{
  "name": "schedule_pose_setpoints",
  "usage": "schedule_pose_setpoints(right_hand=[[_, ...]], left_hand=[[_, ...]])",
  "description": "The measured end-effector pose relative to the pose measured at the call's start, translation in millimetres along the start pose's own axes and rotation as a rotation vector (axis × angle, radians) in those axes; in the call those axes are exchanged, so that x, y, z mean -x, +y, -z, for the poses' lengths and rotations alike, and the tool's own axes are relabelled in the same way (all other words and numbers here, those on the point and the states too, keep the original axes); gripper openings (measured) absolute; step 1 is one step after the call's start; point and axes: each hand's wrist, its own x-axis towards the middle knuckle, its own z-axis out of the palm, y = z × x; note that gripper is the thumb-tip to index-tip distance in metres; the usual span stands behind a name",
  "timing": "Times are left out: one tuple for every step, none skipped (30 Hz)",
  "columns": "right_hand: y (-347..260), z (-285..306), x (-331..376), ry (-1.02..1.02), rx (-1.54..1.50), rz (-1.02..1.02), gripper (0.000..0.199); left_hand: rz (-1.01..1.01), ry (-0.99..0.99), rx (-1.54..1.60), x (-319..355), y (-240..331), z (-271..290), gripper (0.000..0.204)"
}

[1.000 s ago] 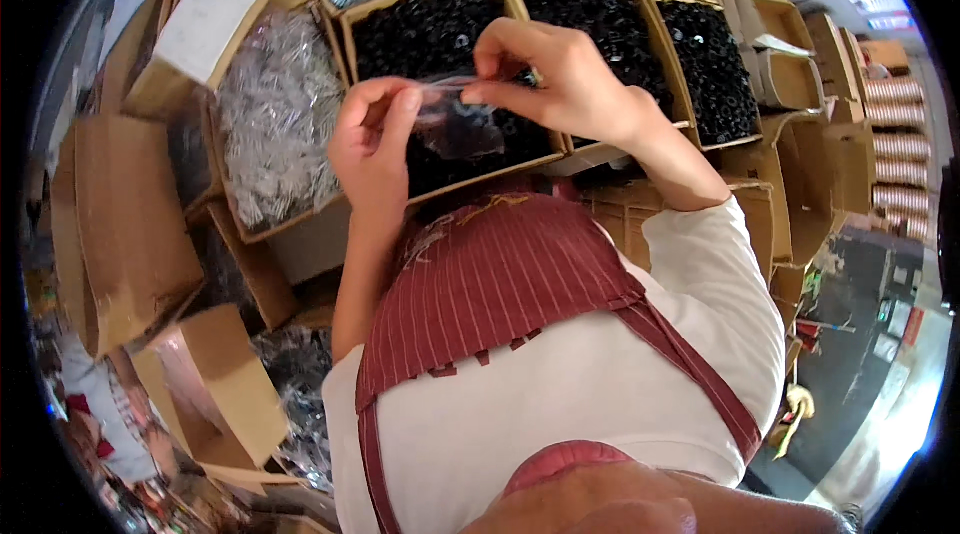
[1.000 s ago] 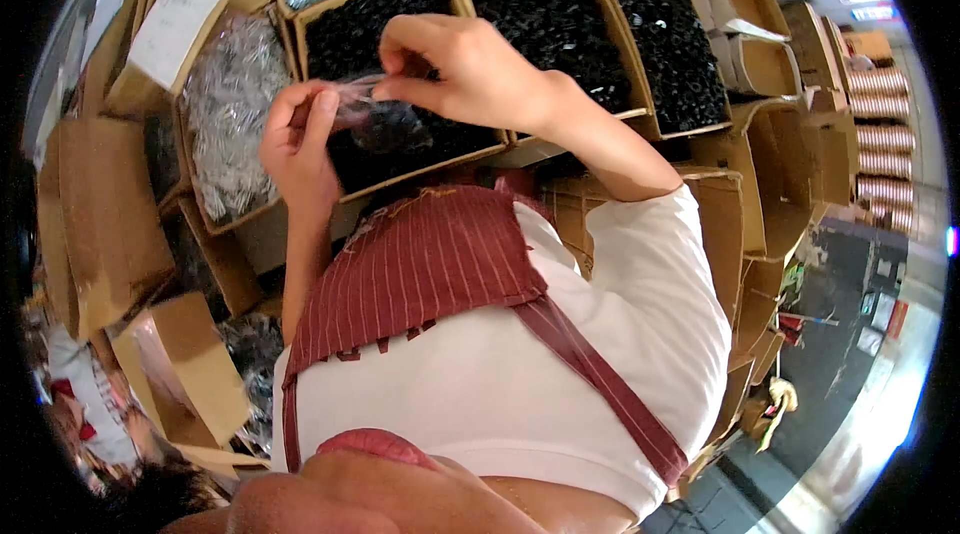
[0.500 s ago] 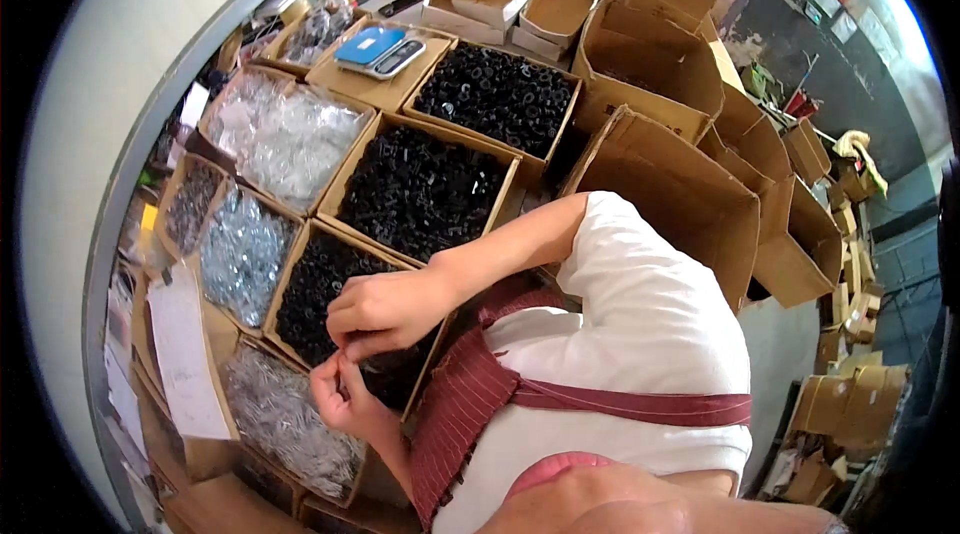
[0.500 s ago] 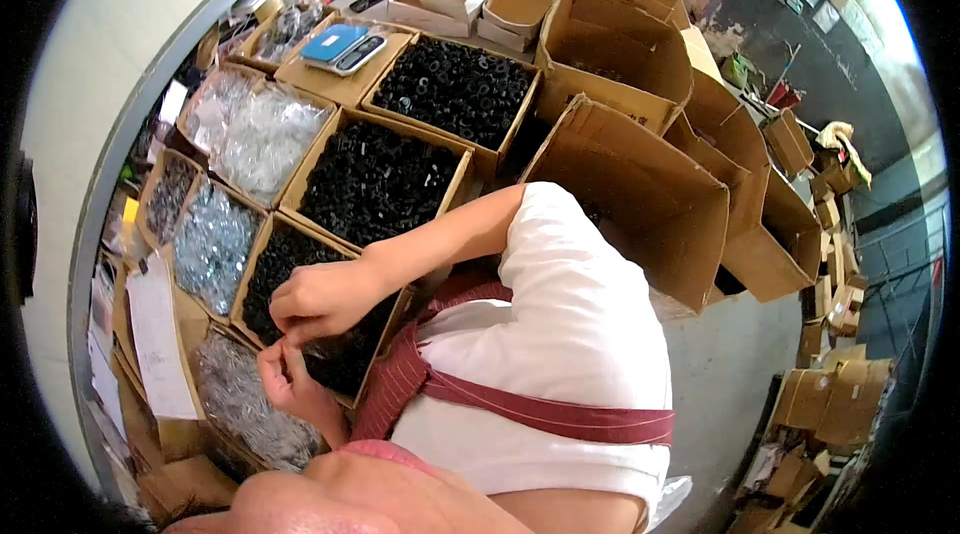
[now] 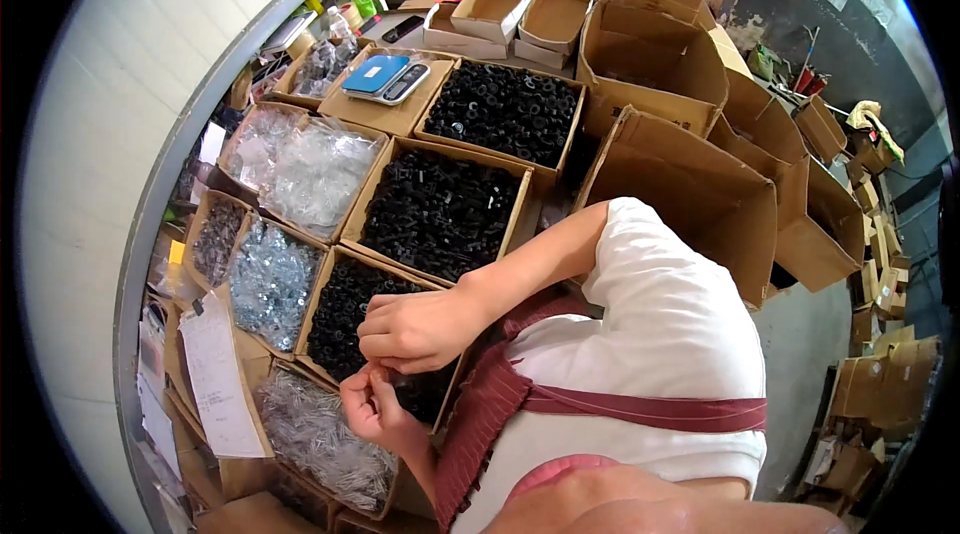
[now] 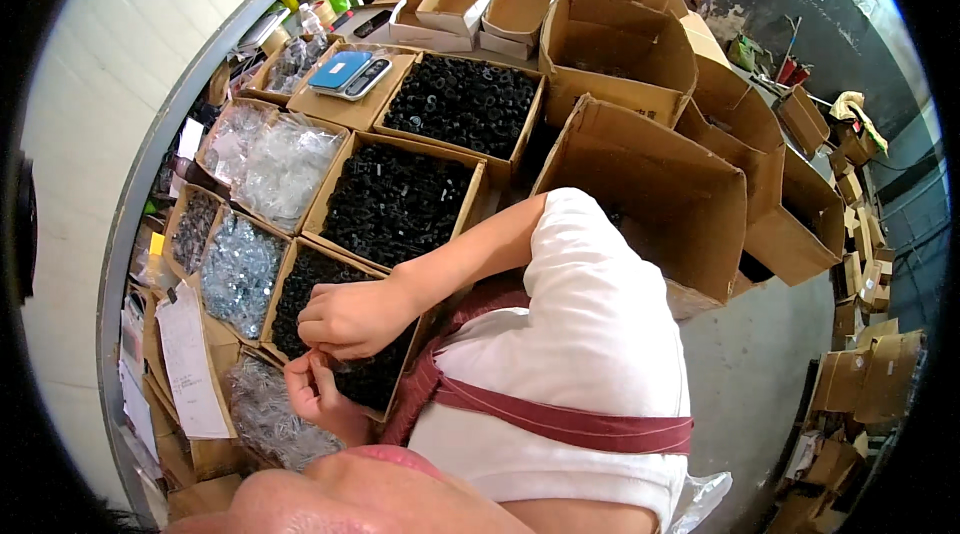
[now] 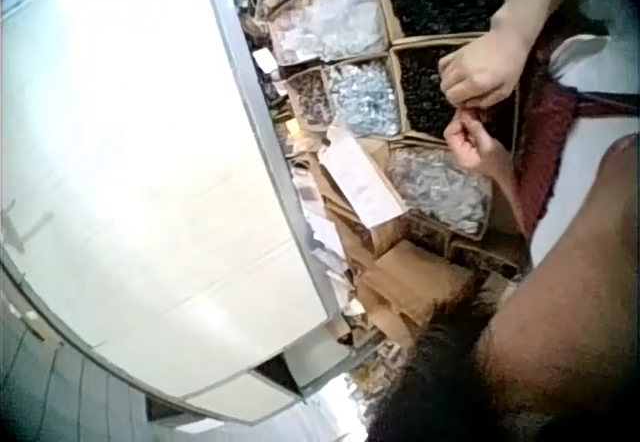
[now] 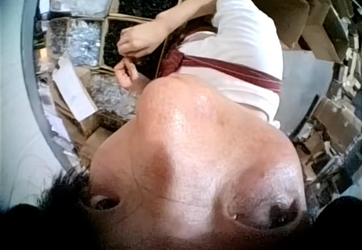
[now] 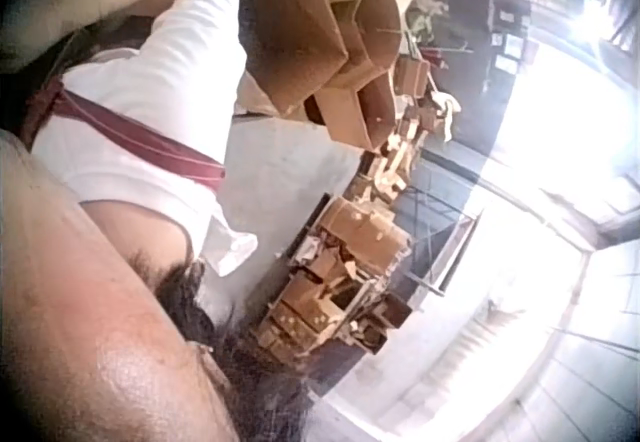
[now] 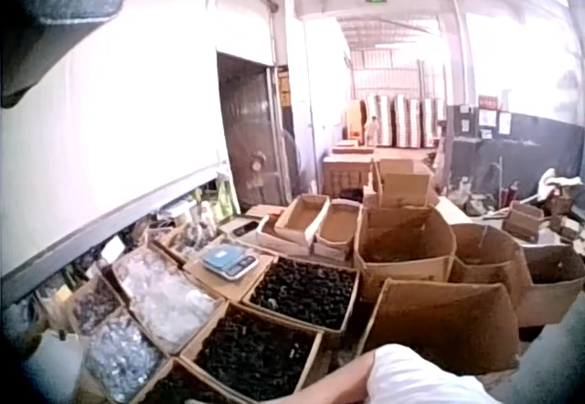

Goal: Sorting small black plastic parts from bulk containers into small individual plastic bags.

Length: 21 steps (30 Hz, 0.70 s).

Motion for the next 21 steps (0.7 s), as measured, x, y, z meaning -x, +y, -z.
schedule_pose_setpoints(right_hand=[[-0.2,1.5,0.8,0.003,0.003,0.005,0.016],[-0.8,4.5,1.9,0.015,0.009,-0.012,0.016],[-1.9,8.3,3.4,0.028,0.015,-0.031,0.016],[-1.6,14.9,5.5,0.019,0.013,-0.041,0.015],[-0.9,20.1,8.2,0.027,0.017,-0.042,0.015],[-1.2,24.7,11.1,0.011,0.004,-0.061,0.016],[-1.8,28.7,14.3,-0.004,-0.009,-0.082,0.017],[-3.8,32.5,17.1,-0.019,-0.024,-0.100,0.015],[-5.5,35.2,19.8,-0.013,-0.019,-0.104,0.015],[-7.3,37.9,22.8,0.028,-0.082,-0.142,0.014],[-9.1,41.7,26.4,0.068,-0.145,-0.179,0.013],[-8.2,50.0,29.3,0.056,-0.150,-0.188,0.014],[-7.8,59.2,32.9,0.056,-0.149,-0.189,0.014],[-7.2,69.4,37.5,0.114,-0.322,-0.287,0.016],[-6.3,82.0,43.0,0.166,-0.498,-0.383,0.018],[-6.5,101.9,50.1,0.246,-0.535,-0.527,0.018],[-8.9,125.8,57.6,0.309,-0.579,-0.672,0.019],[-20.4,151.3,62.8,0.385,-0.606,-0.775,0.016],[-27.7,168.3,73.5,0.526,-0.535,-0.801,0.015],[-40.4,190.9,75.9,0.516,-0.346,-0.890,0.014],[-47.3,200.7,76.8,0.547,-0.340,-1.039,0.015]], left_hand=[[-0.024,-0.008,0.027,-0.6,0.5,-1.7,0.014],[-0.036,-0.009,0.026,-2.2,4.9,-4.2,0.014],[-0.041,-0.014,0.024,-4.7,8.1,-3.0,0.014],[-0.032,0.005,0.027,-7.9,10.7,-1.7,0.014],[-0.023,0.022,0.030,-11.3,11.8,-0.7,0.015],[-0.026,0.052,0.042,-12.6,8.5,2.5,0.016],[-0.028,0.043,0.040,-13.1,9.1,2.6,0.016],[-0.037,0.021,0.044,-13.4,9.8,1.8,0.015],[-0.046,0.000,0.048,-14.0,9.9,0.9,0.015],[-0.046,-0.008,0.049,-14.4,9.7,-0.2,0.015],[-0.027,-0.033,0.025,-14.9,9.3,-1.6,0.016],[-0.008,-0.050,-0.002,-15.5,9.1,-2.1,0.018],[-0.008,-0.051,-0.001,-17.3,10.7,-4.5,0.018],[0.043,-0.114,0.001,-19.7,14.1,-8.2,0.021],[0.096,-0.169,0.004,-21.1,16.0,-10.8,0.026],[0.117,-0.158,0.006,-22.4,16.2,-6.2,0.029],[0.143,-0.130,0.005,-22.9,16.9,2.5,0.033],[0.162,-0.088,-0.023,-23.1,21.7,13.7,0.032],[0.172,-0.016,-0.058,-21.4,25.0,26.2,0.030],[0.164,0.060,-0.116,-18.5,27.1,43.0,0.029],[0.172,0.161,-0.185,-13.6,25.7,65.5,0.028]])
